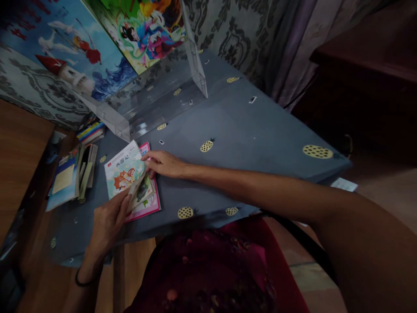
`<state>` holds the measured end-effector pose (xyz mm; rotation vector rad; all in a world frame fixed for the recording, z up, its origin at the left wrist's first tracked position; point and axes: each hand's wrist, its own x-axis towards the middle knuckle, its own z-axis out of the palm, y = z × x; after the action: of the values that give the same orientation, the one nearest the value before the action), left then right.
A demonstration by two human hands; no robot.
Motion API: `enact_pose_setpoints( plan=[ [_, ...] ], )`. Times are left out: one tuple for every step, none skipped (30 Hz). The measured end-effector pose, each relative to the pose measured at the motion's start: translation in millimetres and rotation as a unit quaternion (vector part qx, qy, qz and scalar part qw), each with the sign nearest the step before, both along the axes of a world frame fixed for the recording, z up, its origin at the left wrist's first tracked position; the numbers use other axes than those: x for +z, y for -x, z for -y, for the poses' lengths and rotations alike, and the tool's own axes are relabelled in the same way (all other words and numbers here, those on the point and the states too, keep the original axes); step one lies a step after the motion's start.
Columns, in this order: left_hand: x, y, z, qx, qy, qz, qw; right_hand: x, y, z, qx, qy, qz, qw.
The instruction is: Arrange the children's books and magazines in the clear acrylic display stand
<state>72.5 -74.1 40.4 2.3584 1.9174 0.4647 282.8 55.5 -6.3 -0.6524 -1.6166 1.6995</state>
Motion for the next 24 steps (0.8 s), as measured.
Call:
enact_pose_setpoints(
  plan=[
    [0.2,-0.9,0.2,-0.002,0.001,0.0,1.0,-0.6,0.4,-0.4,0.0,0.007,-0.01,1.0],
    [0.2,-2.0,0.6,-0.003,0.002,0.004,1.0,-1.4,0.8,-0.9,0.001,0.014,-0.018,1.0],
    [-0.1,-3.4,1.2,-0.002,0.004,0.01,1.0,-2.2,1.2,-1.3,0.002,0.021,-0.025,0.999],
    [-0.7,-5.1,1.9,-0.001,0.004,0.019,1.0,-2.9,1.4,-1.6,0.002,0.026,-0.029,0.999],
    [-1.5,-7.0,2.6,0.002,0.004,0.025,1.0,-3.5,1.6,-1.9,0.003,0.03,-0.033,0.999],
    [-2.6,-9.1,3.4,0.006,0.004,0.026,1.0,-3.9,1.6,-2.0,0.004,0.034,-0.037,0.999],
    [-3.8,-11.3,4.1,0.011,0.002,0.022,1.0,-4.1,1.5,-2.1,0.005,0.038,-0.041,0.998],
    [-5.0,-13.6,4.6,0.016,0.0,0.015,1.0,-4.1,1.3,-2.0,0.007,0.042,-0.046,0.998],
    [-6.2,-15.8,5.0,0.022,-0.003,0.008,1.0,-3.9,1.1,-2.0,0.009,0.047,-0.052,0.997],
    [-7.4,-17.8,5.1,0.027,-0.006,0.0,1.0,-3.7,0.9,-2.0,0.012,0.054,-0.058,0.997],
    [-8.5,-19.3,5.1,0.031,-0.009,-0.007,0.999,-3.5,0.8,-2.0,0.015,0.061,-0.062,0.996],
    [-9.6,-20.2,5.0,0.032,-0.012,-0.012,0.999,-3.3,0.8,-2.0,0.018,0.068,-0.066,0.995],
    [-10.6,-20.6,4.7,0.031,-0.014,-0.017,0.999,-3.3,0.9,-2.1,0.02,0.075,-0.07,0.995],
    [-11.6,-20.3,4.4,0.027,-0.015,-0.02,0.999,-3.5,1.1,-2.3,0.021,0.081,-0.074,0.994],
    [-12.7,-19.5,3.9,0.023,-0.018,-0.022,0.999,-3.8,1.3,-2.4,0.022,0.085,-0.078,0.993],
    [-13.7,-18.4,3.5,0.019,-0.021,-0.022,0.999,-4.2,1.5,-2.5,0.024,0.09,-0.084,0.992],
    [-14.8,-17.0,3.2,0.016,-0.024,-0.021,0.999,-4.7,1.7,-2.6,0.025,0.093,-0.091,0.991],
    [-15.8,-15.5,3.0,0.015,-0.028,-0.018,0.999,-5.1,1.9,-2.6,0.026,0.097,-0.099,0.99],
    [-16.8,-14.0,3.1,0.015,-0.032,-0.015,0.999,-5.4,2.2,-2.6,0.026,0.101,-0.105,0.989],
    [-17.7,-12.6,3.7,0.017,-0.039,-0.011,0.999,-5.6,2.4,-2.7,0.022,0.104,-0.108,0.988],
    [-18.5,-11.1,4.8,0.019,-0.045,-0.008,0.999,-5.6,2.8,-3.1,0.017,0.105,-0.106,0.989],
    [-19.0,-9.5,6.4,0.02,-0.051,-0.008,0.998,-5.6,3.2,-3.7,0.009,0.102,-0.099,0.99],
    [-19.1,-7.6,8.5,0.021,-0.058,-0.009,0.998,-5.5,3.8,-4.6,0.0,0.097,-0.087,0.992],
    [-18.6,-5.4,10.6,0.016,-0.063,-0.013,0.998,-5.3,4.5,-5.7,-0.009,0.089,-0.069,0.994]
  ],
)
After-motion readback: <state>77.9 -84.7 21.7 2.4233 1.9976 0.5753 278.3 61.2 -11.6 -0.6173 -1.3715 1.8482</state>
